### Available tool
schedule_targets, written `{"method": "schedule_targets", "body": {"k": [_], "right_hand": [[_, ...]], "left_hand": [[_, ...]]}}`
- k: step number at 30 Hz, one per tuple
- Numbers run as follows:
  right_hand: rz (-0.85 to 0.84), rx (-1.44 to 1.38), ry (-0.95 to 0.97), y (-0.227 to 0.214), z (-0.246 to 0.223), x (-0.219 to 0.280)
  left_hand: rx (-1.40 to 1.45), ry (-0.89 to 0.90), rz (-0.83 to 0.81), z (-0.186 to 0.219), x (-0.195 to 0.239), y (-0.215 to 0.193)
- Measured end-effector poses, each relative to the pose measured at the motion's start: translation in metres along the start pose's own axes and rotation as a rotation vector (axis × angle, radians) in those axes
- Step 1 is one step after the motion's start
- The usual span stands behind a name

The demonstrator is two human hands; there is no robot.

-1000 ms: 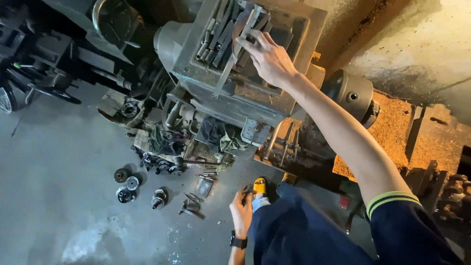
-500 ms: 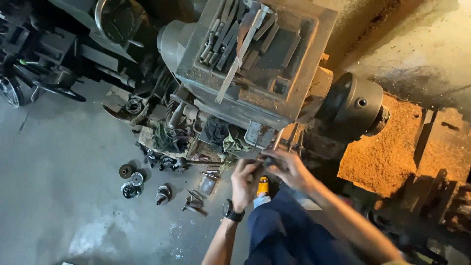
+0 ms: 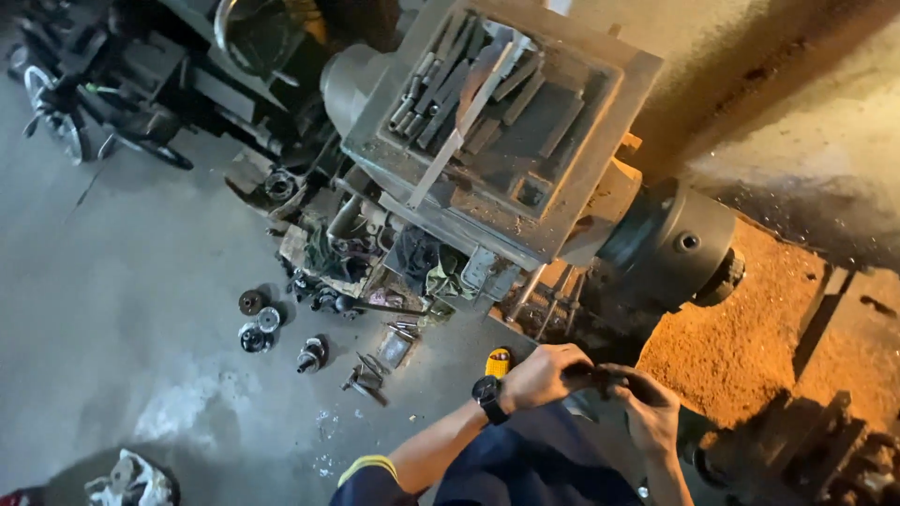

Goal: Operating a lathe to machine a metal component, including adjusting the tool position and measuring dimensions with a caliper.

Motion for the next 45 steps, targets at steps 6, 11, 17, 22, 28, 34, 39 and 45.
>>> {"method": "schedule_targets", "body": {"k": [6,11,17,22,28,34,39,45], "right_hand": [[-0.008,0.061,-0.045,0.004,-0.017,-0.015],[0.053,0.433,0.031,0.016,-0.048,-0.021],[-0.027,0.28,0.074,0.032,-0.044,-0.014],[-0.087,0.305,0.113,0.047,-0.033,-0.011],[-0.25,0.526,-0.089,0.079,-0.056,-0.045],[-0.256,0.682,-0.706,0.166,-0.147,-0.122],[-0.368,0.759,-1.205,0.245,-0.171,-0.189],[-0.532,1.177,-1.329,0.298,-0.117,-0.237]], "left_hand": [[0.002,0.012,-0.084,0.004,-0.01,0.006],[-0.03,0.022,0.485,0.007,0.007,-0.052],[-0.248,-0.047,1.101,0.022,0.046,-0.178],[-0.185,-0.216,1.19,-0.01,0.044,-0.282],[0.086,-0.118,0.954,0.006,0.016,-0.306],[0.209,-0.014,0.996,0.037,0.016,-0.328],[0.181,-0.036,0.95,0.044,0.013,-0.326],[0.197,-0.017,0.927,0.046,0.017,-0.331]]}}
Point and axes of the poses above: each hand's wrist, its own x-axis away from the middle knuckle, its own y-axis out of the palm, z = x × y, the point moved 7 cm from there along -x, towards the middle knuckle, and after that the axes turned 11 degrees about -y, right-handed, at the moved point
